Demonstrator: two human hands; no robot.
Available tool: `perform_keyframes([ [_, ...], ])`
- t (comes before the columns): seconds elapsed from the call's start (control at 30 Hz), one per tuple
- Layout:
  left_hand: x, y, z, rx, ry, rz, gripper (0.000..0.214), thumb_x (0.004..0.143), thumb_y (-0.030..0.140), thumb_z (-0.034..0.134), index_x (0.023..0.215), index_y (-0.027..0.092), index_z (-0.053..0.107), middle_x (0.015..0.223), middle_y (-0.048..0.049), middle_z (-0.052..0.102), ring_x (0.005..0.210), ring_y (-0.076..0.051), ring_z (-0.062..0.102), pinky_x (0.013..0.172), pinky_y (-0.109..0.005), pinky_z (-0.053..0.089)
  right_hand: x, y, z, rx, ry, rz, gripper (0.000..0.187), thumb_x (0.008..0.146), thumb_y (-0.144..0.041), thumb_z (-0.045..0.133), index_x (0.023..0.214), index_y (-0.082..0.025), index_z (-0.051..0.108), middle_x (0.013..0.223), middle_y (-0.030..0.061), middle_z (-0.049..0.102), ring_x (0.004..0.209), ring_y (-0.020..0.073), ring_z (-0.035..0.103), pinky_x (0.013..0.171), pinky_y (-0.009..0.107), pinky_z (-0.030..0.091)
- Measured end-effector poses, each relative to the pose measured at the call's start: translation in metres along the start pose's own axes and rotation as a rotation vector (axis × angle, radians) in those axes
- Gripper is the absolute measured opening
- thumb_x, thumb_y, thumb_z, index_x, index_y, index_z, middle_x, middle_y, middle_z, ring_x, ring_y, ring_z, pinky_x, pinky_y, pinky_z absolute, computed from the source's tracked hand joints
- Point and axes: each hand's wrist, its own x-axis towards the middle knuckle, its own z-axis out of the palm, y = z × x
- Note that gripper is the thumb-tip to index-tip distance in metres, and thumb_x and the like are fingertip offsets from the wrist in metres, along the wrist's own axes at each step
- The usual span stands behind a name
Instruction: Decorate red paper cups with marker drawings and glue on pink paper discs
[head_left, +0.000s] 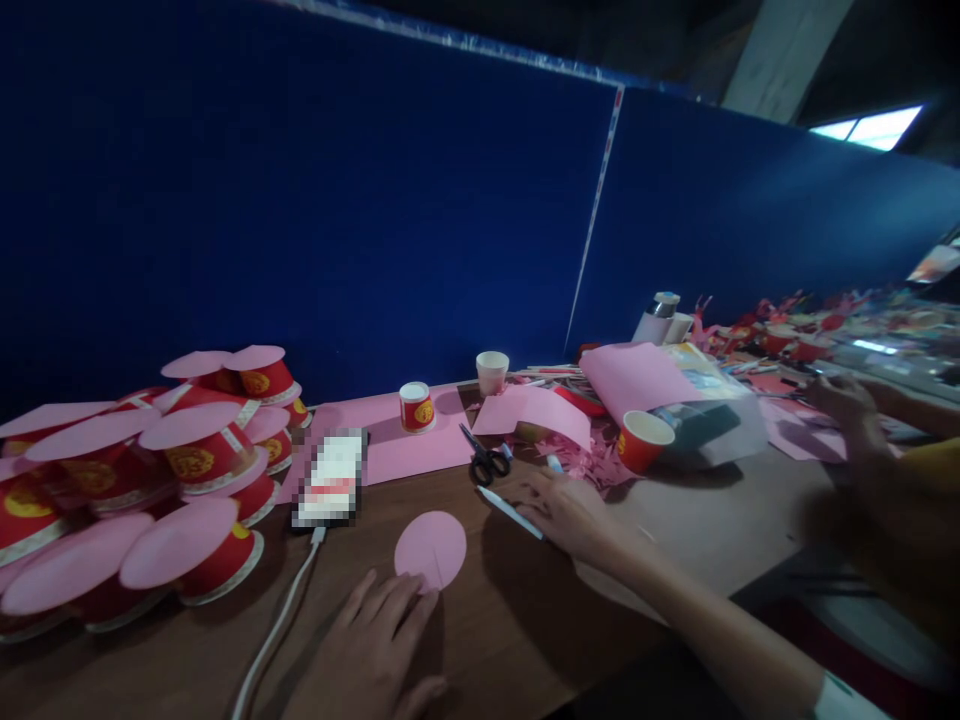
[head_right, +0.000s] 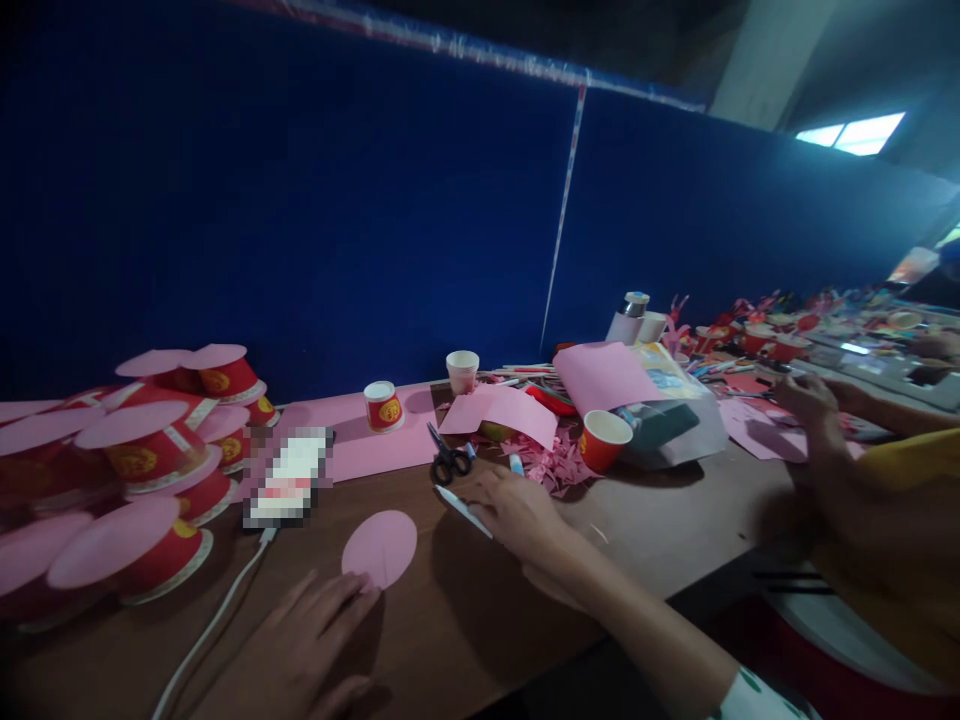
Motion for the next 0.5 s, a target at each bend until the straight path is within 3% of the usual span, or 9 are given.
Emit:
perform_keyframes([
  [0.23,-0.012,-0.017,-0.014,0.036,0.096,0.024,0.047,0.079,0.053,0.054,0.117,0.026,0.057,0.112,-0.0032,0.067,0.098,-0.023,0.062,0.083,-0.033,0.047,0.018,0.016,-0.009,-0.143,0.081,0.026,0.023,0.088,-0.031,0.047,0.105,-0.019,0.056,0.111,0.0100,0.062,0.095,0.0218,0.060,0.074,0.027,0.043],
  [0.33,-0.017,-0.025,-0.021,0.003,0.109,0.013,0.045,0.078,0.050,0.056,0.117,0.028,0.057,0.111,-0.0012,0.068,0.096,-0.021,0.063,0.083,-0.030,0.048,0.018,0.022,-0.010,-0.246,0.043,0.092,0.028,0.088,-0.033,0.047,0.111,-0.019,0.054,0.102,0.0106,0.065,0.087,0.0239,0.063,0.068,0.028,0.044],
  [0.43,-0.019,-0.022,-0.031,-0.174,0.134,-0.044,0.043,0.080,0.045,0.056,0.121,0.030,0.054,0.113,-0.0003,0.066,0.100,-0.019,0.062,0.091,-0.029,0.046,0.015,0.028,-0.008,-0.319,0.002,0.154,0.030,0.087,-0.035,0.049,0.113,-0.019,0.053,0.096,0.0106,0.066,0.080,0.0250,0.064,0.062,0.029,0.044],
  [0.5,-0.020,-0.012,-0.039,-0.378,0.168,-0.141,0.042,0.084,0.044,0.050,0.124,0.031,0.051,0.116,-0.0015,0.064,0.104,-0.021,0.059,0.097,-0.036,0.042,0.012,0.031,-0.005,-0.334,-0.009,0.154,0.029,0.087,-0.035,0.050,0.110,-0.018,0.054,0.097,0.0112,0.065,0.081,0.0249,0.064,0.062,0.029,0.044],
])
